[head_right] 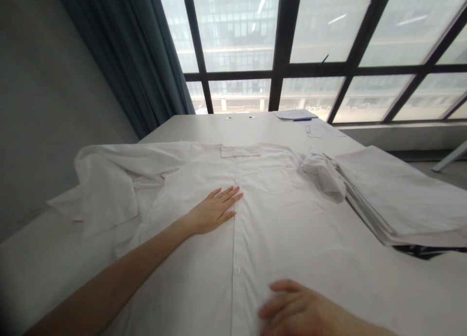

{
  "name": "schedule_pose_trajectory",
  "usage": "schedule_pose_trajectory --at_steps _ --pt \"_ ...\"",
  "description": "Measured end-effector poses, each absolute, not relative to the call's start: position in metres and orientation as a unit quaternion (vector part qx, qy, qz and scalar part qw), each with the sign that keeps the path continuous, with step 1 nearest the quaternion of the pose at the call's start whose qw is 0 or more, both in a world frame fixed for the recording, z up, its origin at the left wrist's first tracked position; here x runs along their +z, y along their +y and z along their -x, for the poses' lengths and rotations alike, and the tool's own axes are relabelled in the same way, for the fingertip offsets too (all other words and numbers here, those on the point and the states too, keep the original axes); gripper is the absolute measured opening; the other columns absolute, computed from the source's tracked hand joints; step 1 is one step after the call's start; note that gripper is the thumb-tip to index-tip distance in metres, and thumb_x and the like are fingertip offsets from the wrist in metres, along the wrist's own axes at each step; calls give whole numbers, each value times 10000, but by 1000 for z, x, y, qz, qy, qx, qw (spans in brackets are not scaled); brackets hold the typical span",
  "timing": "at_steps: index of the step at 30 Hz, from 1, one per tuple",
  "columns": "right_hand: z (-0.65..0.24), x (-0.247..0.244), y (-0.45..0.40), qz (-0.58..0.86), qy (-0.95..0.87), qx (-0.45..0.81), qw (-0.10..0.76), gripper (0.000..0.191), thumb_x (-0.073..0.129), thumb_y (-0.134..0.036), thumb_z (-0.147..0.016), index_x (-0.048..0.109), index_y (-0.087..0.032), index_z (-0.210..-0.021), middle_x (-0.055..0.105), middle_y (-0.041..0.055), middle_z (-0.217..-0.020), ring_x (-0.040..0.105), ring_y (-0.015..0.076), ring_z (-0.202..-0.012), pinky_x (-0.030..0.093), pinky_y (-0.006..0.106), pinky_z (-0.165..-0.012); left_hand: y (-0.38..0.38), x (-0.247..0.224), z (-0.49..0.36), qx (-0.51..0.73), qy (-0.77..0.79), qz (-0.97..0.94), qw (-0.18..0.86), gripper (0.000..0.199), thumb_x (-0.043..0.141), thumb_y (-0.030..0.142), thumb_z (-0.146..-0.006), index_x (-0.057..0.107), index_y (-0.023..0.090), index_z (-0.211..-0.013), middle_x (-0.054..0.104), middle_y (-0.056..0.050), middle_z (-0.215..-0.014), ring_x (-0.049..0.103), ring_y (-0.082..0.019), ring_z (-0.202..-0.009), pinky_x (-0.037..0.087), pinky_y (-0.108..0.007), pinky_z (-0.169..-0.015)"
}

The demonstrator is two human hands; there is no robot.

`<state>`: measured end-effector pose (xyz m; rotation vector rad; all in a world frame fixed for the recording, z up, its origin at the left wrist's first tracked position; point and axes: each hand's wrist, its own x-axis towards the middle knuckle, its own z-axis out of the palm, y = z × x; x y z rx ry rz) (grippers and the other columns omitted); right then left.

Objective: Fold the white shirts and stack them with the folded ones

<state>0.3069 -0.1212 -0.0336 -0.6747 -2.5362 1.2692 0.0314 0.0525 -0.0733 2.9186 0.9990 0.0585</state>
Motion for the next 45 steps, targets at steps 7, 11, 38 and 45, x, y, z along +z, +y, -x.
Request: schedule_pose_trajectory --at_steps 7,11,38,45 --pt "-299 -36 -43 434 -841 207 250 344 428 -330 -980 683 -274 -1204 660 60 -1287 529 251 -1291 443 462 -1072 49 -69 -33 26 326 -944 27 555 260 462 -1035 276 194 -1521 232 -98 -1605 207 -222 -1485 205 -464 -1180" --pt "-297 -53 17 458 -837 130 269 381 409 -283 -959 644 -234 -1255 618 80 -1344 491 247 -1327 397 480 -1105 45 -64 -35 48 325 -944 18 505 328 400 -1027 371 176 -1477 319 -113 -1575 298 -232 -1453 252 -461 -1170" --pt "-293 -77 50 472 -876 49 84 539 231 -473 -1019 376 -289 -1505 307 49 -1585 255 265 -1460 243 512 -1158 -74 -40 -4 -1 150 -980 133 628 371 555 -983 263 277 -1535 210 -114 -1605 208 -308 -1479 189 -543 -1183" --pt "-292 -76 50 478 -874 45 76 531 228 -460 -1022 370 -298 -1507 303 38 -1587 263 269 -1458 253 517 -1153 -93 -45 0 41 121 -991 -26 535 467 454 -976 421 218 -1454 447 -168 -1487 393 -280 -1402 280 -468 -1160"
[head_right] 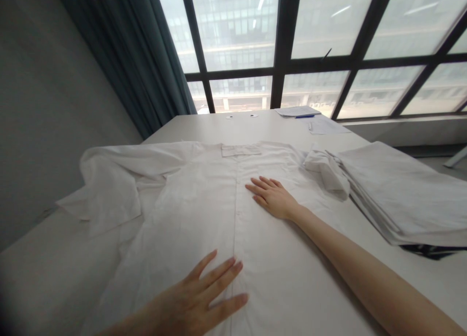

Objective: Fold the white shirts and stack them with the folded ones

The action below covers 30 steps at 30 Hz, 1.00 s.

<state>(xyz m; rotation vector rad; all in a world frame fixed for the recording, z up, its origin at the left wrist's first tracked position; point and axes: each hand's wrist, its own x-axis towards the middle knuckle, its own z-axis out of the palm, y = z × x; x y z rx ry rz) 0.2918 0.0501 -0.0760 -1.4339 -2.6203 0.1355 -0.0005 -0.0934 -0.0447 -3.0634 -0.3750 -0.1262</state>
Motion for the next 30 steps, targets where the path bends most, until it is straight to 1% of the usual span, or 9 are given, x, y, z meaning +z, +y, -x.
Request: schedule_pose_trajectory --at_steps 3,7,12,14,16,19,23,26,30 --pt "-291 -76 50 481 -873 44 72 524 231 -449 -1024 371 -303 -1507 302 31 -1588 259 264 -1460 252 513 -1154 -103 -58 4 -87 -114 985 96 412 495 296 -985 489 220 -1390 525 -107 -1441 426 -225 -1380 262 -422 -1177" --pt "-291 -77 50 484 -871 43 75 519 241 -446 -1024 379 -304 -1504 309 30 -1585 259 258 -1460 253 501 -1157 -109 -71 11 -98 -99 986 90 382 507 275 -986 516 219 -1364 537 -61 -1435 465 -181 -1353 296 -328 -1166" --pt "-291 -79 50 481 -872 36 82 516 249 -440 -1023 379 -301 -1503 317 30 -1582 266 252 -1458 255 493 -1159 -101 -56 18 -69 -70 974 -205 386 415 254 -1022 488 268 -1401 570 22 -1395 486 -120 -1330 319 -242 -1155" --pt "-291 -80 50 480 -873 34 82 518 248 -440 -1023 379 -298 -1503 317 33 -1582 266 251 -1458 252 495 -1159 -92 -42 19 -60 -76 931 -352 339 394 261 -1027 585 291 -1305 684 31 -1246 554 -126 -1267 367 -249 -1127" --pt "-291 -80 50 479 -873 35 82 519 243 -445 -1023 376 -301 -1504 316 33 -1582 266 251 -1458 253 501 -1158 -75 -30 19 -99 -136 897 -410 321 394 249 -1016 681 241 -1161 762 -21 -1054 646 -148 -1151 459 -242 -1039" --pt "-292 -80 50 477 -874 37 85 519 244 -448 -1023 373 -303 -1505 317 34 -1582 266 251 -1458 253 505 -1158 -35 -30 21 -148 -245 932 -222 343 384 220 -1000 665 190 -1194 686 -87 -1241 585 -184 -1239 401 -343 -1101" --pt "-291 -79 50 481 -872 40 81 519 246 -444 -1023 372 -301 -1506 316 34 -1582 265 252 -1458 253 503 -1158 19 -56 33 -61 -403 913 4 491 366 359 -1004 450 158 -1444 363 -149 -1543 310 -263 -1447 260 -495 -1167" --pt "-291 -79 50 480 -873 41 79 520 242 -441 -1024 366 -300 -1509 313 30 -1583 260 252 -1460 251 504 -1159 38 -74 47 -9 -460 887 45 608 289 481 -1010 309 150 -1520 278 -135 -1581 241 -270 -1473 242 -514 -1161" --pt "-292 -78 48 478 -873 42 86 515 256 -432 -1023 380 -291 -1502 321 34 -1579 270 254 -1456 261 508 -1154 44 -82 69 -5 -497 865 66 627 219 508 -1012 278 167 -1534 272 -111 -1586 244 -262 -1473 234 -520 -1153"
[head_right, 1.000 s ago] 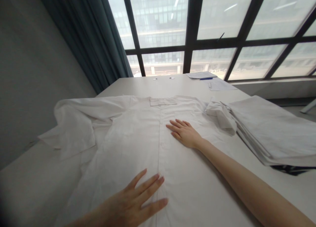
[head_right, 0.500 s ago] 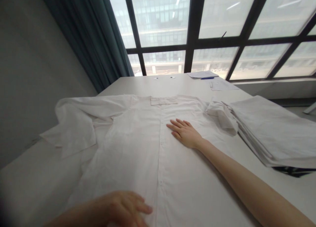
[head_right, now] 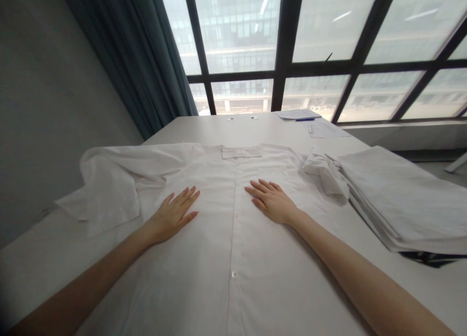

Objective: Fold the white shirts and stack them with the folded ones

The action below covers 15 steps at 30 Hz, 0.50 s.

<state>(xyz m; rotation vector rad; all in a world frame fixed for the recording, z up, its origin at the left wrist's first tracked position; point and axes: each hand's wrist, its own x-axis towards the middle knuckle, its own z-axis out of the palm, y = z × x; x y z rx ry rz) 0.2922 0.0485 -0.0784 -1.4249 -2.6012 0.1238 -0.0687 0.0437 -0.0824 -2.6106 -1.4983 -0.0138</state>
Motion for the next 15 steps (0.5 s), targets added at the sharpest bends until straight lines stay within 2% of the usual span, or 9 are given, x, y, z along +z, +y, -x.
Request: schedule_pose_trajectory --at_steps 8,15 --pt "-294 -78 45 484 -864 43 132 465 335 -354 -1002 498 -246 -1424 443 68 -1514 366 240 -1413 324 477 -1127 56 -85 102 -26 -557 825 89 639 213 489 -1004 336 110 -1504 346 -133 -1552 297 -267 -1453 226 -514 -1156" --pt "-323 -88 55 516 -842 21 156 462 348 -379 -992 532 -243 -1394 482 88 -1483 422 258 -1377 359 481 -1104 58 -91 104 -32 -556 826 88 631 216 473 -1002 343 109 -1501 338 -130 -1557 295 -258 -1454 234 -480 -1162"
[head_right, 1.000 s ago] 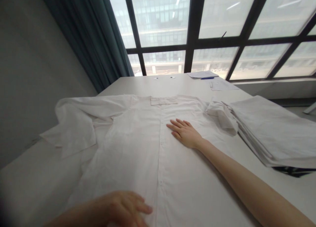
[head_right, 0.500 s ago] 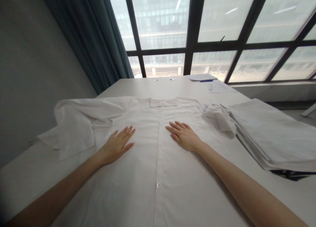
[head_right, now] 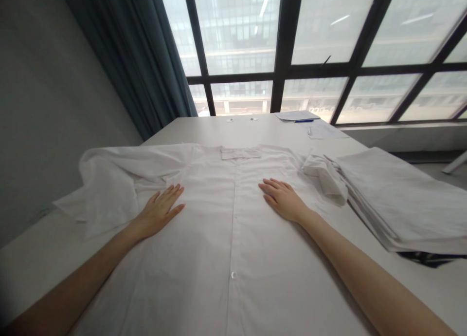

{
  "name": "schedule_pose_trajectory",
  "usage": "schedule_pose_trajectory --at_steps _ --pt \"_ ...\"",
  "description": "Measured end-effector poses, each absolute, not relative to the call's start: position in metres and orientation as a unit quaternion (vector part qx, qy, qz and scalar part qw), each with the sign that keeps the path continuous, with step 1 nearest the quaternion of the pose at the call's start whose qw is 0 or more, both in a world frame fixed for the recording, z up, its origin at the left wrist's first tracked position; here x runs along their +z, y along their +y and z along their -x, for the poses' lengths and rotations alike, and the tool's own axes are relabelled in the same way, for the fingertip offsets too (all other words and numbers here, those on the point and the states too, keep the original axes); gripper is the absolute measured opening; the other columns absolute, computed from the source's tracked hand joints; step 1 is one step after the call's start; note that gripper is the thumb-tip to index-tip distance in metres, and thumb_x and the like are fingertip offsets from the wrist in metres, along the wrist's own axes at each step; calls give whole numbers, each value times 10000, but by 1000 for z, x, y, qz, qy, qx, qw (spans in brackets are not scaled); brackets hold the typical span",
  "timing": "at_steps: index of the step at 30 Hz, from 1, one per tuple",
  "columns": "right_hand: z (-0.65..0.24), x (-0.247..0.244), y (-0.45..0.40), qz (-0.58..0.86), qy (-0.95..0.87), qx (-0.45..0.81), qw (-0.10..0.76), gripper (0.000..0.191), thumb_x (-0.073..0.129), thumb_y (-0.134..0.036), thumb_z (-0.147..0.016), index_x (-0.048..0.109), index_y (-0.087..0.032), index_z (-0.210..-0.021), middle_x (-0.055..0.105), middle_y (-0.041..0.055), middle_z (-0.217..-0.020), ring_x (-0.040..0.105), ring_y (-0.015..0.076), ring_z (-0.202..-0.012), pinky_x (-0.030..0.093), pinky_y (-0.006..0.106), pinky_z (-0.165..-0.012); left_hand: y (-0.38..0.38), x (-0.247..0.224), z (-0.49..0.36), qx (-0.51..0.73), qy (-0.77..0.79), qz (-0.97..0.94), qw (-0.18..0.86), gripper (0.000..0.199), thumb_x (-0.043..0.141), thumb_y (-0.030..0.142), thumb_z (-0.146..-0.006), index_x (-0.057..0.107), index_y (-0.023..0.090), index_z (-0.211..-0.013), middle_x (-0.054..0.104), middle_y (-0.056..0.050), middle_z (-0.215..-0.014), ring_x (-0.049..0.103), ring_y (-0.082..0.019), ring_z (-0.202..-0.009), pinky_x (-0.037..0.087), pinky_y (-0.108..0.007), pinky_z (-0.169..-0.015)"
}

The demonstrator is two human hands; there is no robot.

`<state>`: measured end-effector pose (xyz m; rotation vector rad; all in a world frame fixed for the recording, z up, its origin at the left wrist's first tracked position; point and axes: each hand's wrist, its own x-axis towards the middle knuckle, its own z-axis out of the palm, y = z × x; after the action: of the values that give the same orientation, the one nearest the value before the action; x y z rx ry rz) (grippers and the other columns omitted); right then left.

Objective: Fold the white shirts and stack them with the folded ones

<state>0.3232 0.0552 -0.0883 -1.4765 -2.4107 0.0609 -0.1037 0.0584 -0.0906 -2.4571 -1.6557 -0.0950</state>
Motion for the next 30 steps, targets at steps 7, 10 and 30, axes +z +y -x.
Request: schedule_pose_trajectory --at_steps 7,10,30 --pt "-366 -95 73 592 -795 -14 131 491 323 -404 -985 524 -229 -1397 476 102 -1486 430 271 -1370 350 505 -1103 57 -90 105 -49 -546 832 84 625 223 478 -1001 349 121 -1499 348 -136 -1551 300 -269 -1451 242 -500 -1158" --pt "-382 -96 78 603 -787 -18 130 488 345 -412 -970 540 -239 -1382 480 101 -1484 438 277 -1363 354 506 -1102 57 -88 104 -48 -552 829 80 619 231 475 -1000 360 128 -1495 354 -133 -1548 311 -269 -1447 252 -498 -1154" --pt "-407 -41 50 634 -662 -335 217 421 448 -200 -898 555 -172 -1305 595 209 -1248 502 371 -1086 360 501 -863 57 -91 104 -44 -559 823 88 610 234 465 -999 356 137 -1499 342 -125 -1555 307 -257 -1449 246 -474 -1160"
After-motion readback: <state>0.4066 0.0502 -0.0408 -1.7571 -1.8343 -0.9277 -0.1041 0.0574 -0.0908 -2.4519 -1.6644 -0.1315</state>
